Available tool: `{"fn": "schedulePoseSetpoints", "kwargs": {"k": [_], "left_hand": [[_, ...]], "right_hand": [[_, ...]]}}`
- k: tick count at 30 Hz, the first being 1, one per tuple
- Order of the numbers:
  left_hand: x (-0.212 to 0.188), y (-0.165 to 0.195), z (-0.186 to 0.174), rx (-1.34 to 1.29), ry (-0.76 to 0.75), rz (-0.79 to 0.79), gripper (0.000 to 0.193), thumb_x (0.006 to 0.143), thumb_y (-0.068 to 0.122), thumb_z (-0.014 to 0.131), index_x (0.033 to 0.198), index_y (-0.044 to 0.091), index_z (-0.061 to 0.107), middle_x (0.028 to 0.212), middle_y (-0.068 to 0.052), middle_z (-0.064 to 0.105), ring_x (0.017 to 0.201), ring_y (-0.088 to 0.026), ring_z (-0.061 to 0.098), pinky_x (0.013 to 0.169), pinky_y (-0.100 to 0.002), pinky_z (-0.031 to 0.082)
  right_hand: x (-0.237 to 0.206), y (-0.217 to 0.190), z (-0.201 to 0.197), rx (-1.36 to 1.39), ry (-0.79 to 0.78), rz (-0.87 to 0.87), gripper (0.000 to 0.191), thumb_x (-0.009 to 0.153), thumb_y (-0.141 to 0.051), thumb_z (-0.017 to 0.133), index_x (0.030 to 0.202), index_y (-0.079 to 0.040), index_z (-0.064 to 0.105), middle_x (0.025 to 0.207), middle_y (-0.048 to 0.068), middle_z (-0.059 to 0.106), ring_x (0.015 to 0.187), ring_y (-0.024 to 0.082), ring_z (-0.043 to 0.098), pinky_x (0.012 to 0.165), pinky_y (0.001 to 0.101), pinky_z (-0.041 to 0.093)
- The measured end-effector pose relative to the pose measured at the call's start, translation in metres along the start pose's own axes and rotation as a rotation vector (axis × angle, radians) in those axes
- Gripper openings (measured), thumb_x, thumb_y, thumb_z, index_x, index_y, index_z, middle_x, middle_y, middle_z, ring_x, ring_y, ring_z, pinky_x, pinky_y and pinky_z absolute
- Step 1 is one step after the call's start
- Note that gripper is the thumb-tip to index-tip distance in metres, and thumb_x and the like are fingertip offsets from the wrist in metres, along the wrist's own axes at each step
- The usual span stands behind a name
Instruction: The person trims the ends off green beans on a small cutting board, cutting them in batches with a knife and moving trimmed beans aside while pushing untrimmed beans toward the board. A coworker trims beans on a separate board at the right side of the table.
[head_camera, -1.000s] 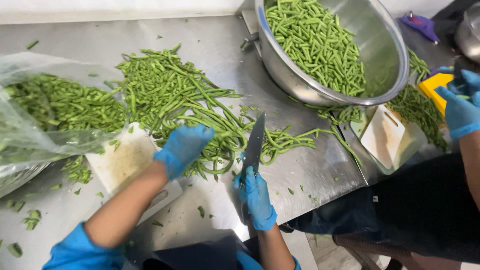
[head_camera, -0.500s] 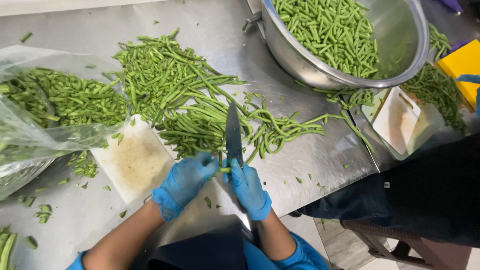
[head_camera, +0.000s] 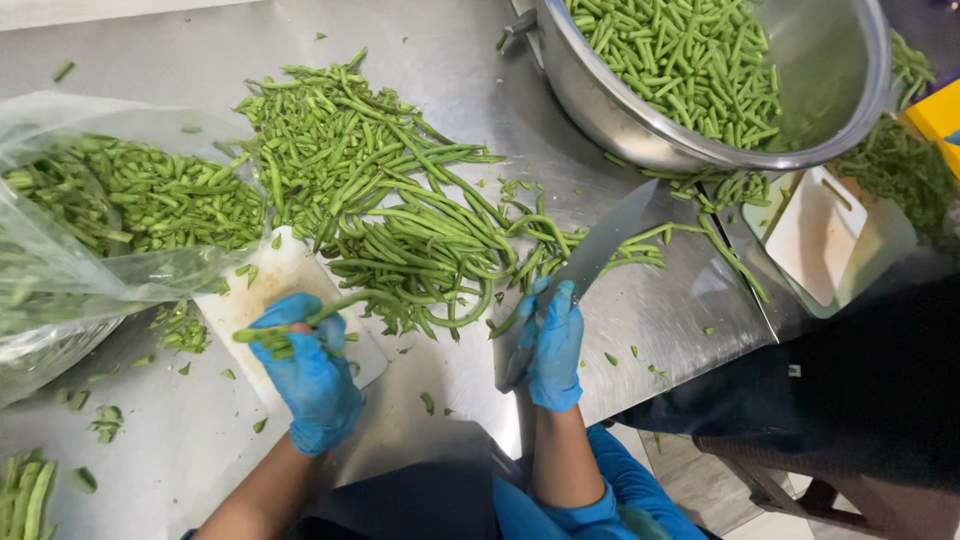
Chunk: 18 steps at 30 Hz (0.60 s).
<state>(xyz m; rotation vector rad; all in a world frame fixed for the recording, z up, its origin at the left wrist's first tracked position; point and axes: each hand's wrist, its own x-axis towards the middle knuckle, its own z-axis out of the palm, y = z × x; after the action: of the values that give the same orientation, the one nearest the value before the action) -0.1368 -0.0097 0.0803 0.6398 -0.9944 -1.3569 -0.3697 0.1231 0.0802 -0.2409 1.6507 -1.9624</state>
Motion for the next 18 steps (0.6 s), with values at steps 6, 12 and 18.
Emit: {"fn": "schedulePoseSetpoints", "kwargs": {"k": [6, 12, 18], "left_hand": [[0.014, 0.021, 0.010, -0.004, 0.034, 0.282, 0.026, 0.115, 0.029, 0.063, 0.116, 0.009, 0.047, 0.100, -0.004, 0.048, 0.074, -0.012, 0.048, 0.065, -0.024, 0.042], [-0.012, 0.032, 0.036, 0.335, -0.156, 0.426, 0.026, 0.110, 0.031, 0.057, 0.103, 0.006, 0.055, 0.093, -0.008, 0.056, 0.084, -0.018, 0.055, 0.071, -0.027, 0.048], [-0.028, 0.033, 0.052, 0.293, -0.176, 0.427, 0.031, 0.111, 0.034, 0.052, 0.105, 0.004, 0.051, 0.098, -0.009, 0.057, 0.088, -0.021, 0.057, 0.082, -0.031, 0.049]], "right_hand": [[-0.007, -0.035, -0.001, 0.067, 0.022, -0.057, 0.051, 0.107, -0.054, 0.041, 0.127, -0.010, 0.058, 0.076, 0.002, 0.059, 0.049, 0.007, 0.044, 0.043, 0.0233, 0.037], [-0.047, -0.027, 0.048, 0.055, -0.505, 0.387, 0.065, 0.103, -0.059, 0.039, 0.154, -0.020, 0.046, 0.071, 0.002, 0.060, 0.042, 0.005, 0.039, 0.039, 0.0212, 0.032], [-0.053, -0.010, 0.074, 0.250, -0.567, 0.646, 0.063, 0.104, -0.061, 0.041, 0.146, -0.015, 0.052, 0.076, 0.004, 0.062, 0.045, 0.009, 0.044, 0.044, 0.0256, 0.041]]}}
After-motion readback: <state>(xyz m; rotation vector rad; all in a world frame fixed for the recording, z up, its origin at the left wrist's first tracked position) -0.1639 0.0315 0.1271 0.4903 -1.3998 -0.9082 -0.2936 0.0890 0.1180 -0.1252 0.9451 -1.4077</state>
